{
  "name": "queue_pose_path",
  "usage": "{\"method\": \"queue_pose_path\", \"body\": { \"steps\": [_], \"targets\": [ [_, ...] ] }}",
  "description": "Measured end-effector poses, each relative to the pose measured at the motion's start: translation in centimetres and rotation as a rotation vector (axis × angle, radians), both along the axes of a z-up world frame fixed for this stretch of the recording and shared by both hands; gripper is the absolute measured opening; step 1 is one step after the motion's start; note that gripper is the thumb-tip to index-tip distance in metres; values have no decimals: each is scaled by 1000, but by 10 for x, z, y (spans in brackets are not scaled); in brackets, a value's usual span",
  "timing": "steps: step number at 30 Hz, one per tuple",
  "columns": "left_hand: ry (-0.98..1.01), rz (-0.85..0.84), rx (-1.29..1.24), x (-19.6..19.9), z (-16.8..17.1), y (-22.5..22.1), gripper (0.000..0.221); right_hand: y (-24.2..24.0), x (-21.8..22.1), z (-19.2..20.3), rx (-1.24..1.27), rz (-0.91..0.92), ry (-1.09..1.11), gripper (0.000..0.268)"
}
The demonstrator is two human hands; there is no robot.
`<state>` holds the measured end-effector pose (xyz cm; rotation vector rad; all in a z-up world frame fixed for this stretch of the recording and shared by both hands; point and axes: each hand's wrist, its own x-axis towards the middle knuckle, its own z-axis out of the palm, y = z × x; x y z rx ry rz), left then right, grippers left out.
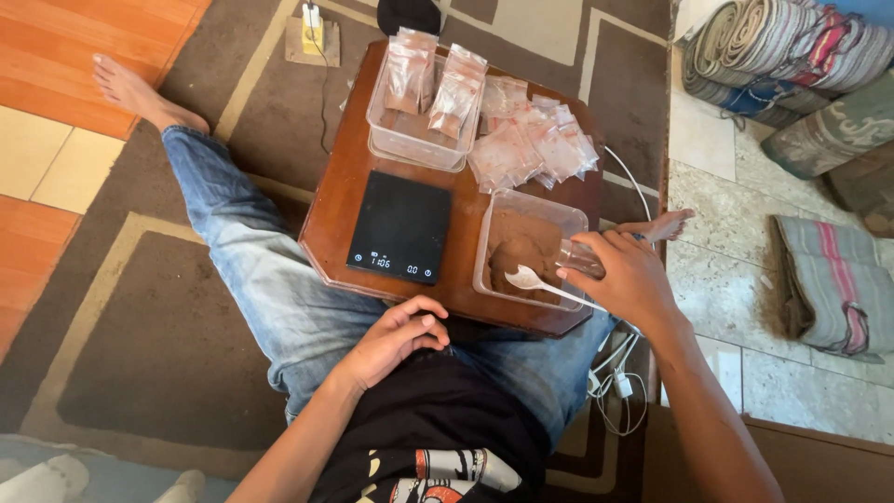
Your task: Packaging brown powder into small plastic bags using a spoon and a digital scale
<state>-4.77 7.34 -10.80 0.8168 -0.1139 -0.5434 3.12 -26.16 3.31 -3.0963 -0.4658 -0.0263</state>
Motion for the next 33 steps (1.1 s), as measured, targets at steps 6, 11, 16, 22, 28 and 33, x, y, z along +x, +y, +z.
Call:
{"method": "queue_pose_path", "body": {
  "steps": [6, 11, 16, 22, 28, 33],
  "targets": [
    [-4, 3, 14, 1, 0, 0, 24, -6, -3, -5, 46, -46, -40, 49],
    [-9, 2, 14, 2, -1, 0, 23, -5, -5, -2, 46, -58, -13, 47],
    [-12, -3, 23, 1, -4, -1, 23, -8, -7, -3, 65, -50, -72, 50],
    [-19, -2, 34, 2, -4, -1, 24, -8, -8, -3, 95, -26, -52, 46],
    [-19, 4, 39, 2, 4, 0, 24, -3, -10, 4, 132, -51, -62, 48],
    [-23, 10, 44, 2, 3, 0, 24, -12, -16, -7, 372, -138, -30, 55]
  ]
}}
